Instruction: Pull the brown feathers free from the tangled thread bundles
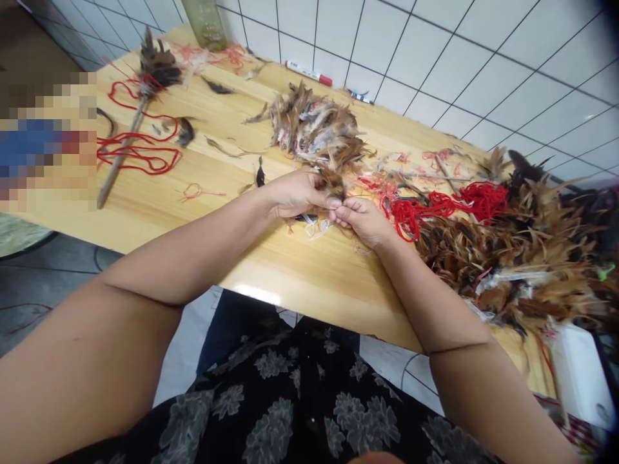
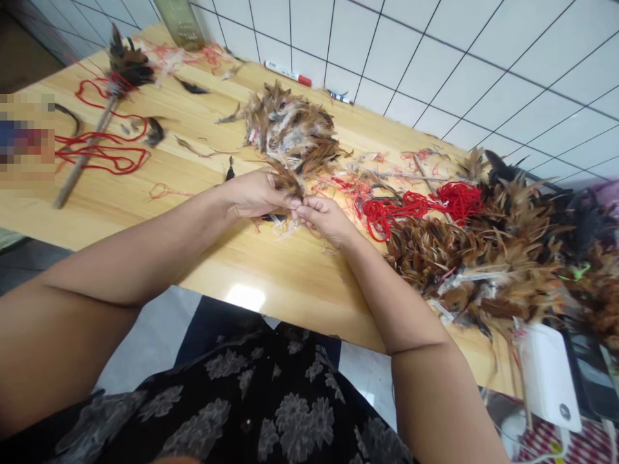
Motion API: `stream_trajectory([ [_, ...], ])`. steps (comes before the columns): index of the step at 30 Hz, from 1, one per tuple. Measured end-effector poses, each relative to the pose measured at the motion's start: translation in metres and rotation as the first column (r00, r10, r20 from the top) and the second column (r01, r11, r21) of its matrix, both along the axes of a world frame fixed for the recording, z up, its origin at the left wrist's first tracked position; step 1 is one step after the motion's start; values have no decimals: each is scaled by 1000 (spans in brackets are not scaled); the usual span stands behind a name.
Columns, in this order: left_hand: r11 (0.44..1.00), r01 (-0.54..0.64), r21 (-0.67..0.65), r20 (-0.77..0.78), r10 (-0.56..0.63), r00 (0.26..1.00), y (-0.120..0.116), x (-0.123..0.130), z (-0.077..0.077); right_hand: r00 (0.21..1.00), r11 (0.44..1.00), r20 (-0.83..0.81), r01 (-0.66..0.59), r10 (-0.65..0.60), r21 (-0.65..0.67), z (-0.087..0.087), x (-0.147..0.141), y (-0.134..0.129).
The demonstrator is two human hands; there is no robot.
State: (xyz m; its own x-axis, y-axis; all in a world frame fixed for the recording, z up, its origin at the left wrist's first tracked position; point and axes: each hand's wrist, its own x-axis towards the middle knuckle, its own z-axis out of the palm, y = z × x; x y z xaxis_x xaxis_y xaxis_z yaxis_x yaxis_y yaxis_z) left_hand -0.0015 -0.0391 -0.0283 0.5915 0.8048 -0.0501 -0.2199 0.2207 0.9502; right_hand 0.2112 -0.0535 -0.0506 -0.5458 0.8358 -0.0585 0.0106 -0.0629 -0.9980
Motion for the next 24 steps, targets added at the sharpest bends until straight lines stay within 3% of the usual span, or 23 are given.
stream_trajectory([
  [3, 998, -35, 61, -10, 35, 999, 13, -6, -5, 992, 994, -66, 105, -106, -15, -4, -1, 0],
  [5, 957, -192, 219, -87, 215, 973, 28, -16, -9, 978, 983, -112, 166, -174, -79, -3, -1, 1],
  [7, 780, -432, 453, -164, 549, 820, 45, -29, -15, 961, 961, -134, 218, -242, -173, 3, -3, 1],
  [8, 671, -479, 566, -194, 673, 714, 54, -35, -18, 949, 942, -139, 250, -284, -222, 8, -5, 0],
  [9, 600, -477, 643, -220, 741, 635, 61, -40, -21, 935, 920, -137, 283, -328, -269, 14, -7, -1],
  [10, 575, -459, 677, -245, 764, 596, 67, -44, -24, 920, 896, -130, 315, -369, -313, 19, -9, -2],
  [14, 597, -375, 709, -340, 755, 560, 78, -45, -30, 889, 829, -91, 376, -449, -414, 38, -18, -7],
  [18, 640, -329, 694, -427, 734, 528, 78, -44, -27, 867, 794, -69, 416, -493, -442, 43, -22, -9],
  [22, 588, -336, 736, -381, 770, 512, 71, -50, -19, 827, 756, -68, 474, -559, -450, 44, -23, -10],
  [24, 589, -400, 703, -337, 770, 542, 64, -47, -16, 817, 746, -64, 487, -573, -454, 43, -22, -9],
])
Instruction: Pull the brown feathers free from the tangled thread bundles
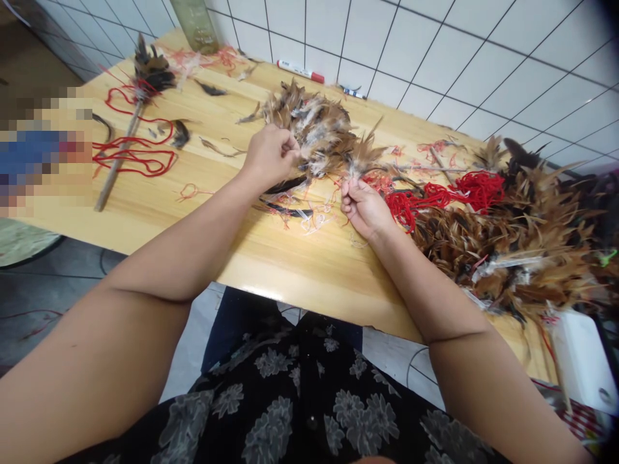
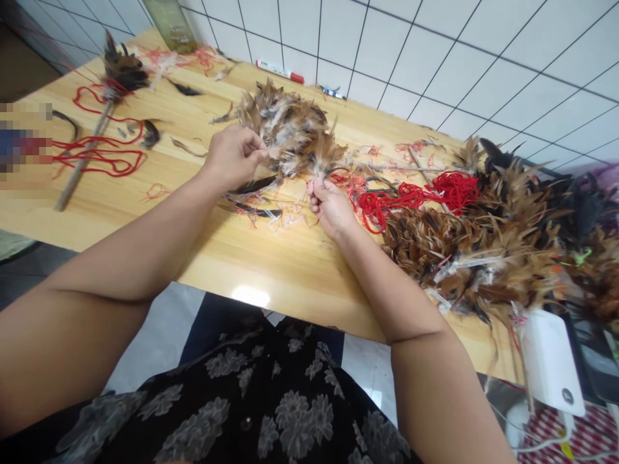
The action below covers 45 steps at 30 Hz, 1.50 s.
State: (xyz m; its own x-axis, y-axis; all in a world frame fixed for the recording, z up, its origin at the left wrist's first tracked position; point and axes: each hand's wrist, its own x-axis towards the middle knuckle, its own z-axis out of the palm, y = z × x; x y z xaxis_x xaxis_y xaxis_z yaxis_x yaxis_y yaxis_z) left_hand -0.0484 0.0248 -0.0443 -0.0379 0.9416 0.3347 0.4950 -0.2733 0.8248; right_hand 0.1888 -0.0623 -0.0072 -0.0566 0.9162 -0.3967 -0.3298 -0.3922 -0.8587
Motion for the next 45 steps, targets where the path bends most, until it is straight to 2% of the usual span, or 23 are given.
stream_trajectory([
  [2, 996, 55, -67, 187, -42, 982, -9, 9, 3, 1000, 1000, 10, -9, 9, 3, -2, 1, 2],
  [5, 954, 241, -180, 451, -137, 882, -28, 27, 7, 998, 999, 57, -15, 13, 37, -11, 4, 5],
  [8, 889, 408, -210, 571, -228, 789, -47, 44, 12, 993, 996, 121, 1, -12, 88, -22, 5, 8],
  [10, 869, 450, -205, 597, -253, 761, -56, 50, 13, 986, 994, 165, 0, -19, 113, -28, 4, 8],
  [16, 893, 413, -176, 542, -263, 798, -62, 55, 9, 953, 968, 299, -120, 50, 222, -35, 3, 4],
  [20, 896, 408, -174, 484, -283, 828, -60, 54, 6, 947, 959, 306, -170, 95, 227, -35, 3, 1],
  [27, 897, 414, -154, 548, -271, 792, -61, 58, 5, 971, 966, 238, -88, 28, 244, -37, -3, -1],
  [32, 885, 428, -183, 599, -244, 763, -60, 63, 5, 973, 968, 229, -74, 17, 242, -38, -4, -1],
  [39, 905, 393, -161, 528, -257, 809, -61, 61, 5, 964, 964, 252, -142, 82, 226, -35, -1, -1],
  [43, 949, 293, -117, 459, -209, 863, -61, 58, 7, 972, 974, 232, -91, 41, 205, -36, 0, 2],
  [45, 954, 281, -103, 420, -215, 882, -62, 57, 8, 974, 979, 227, -58, 13, 194, -38, -1, 3],
])
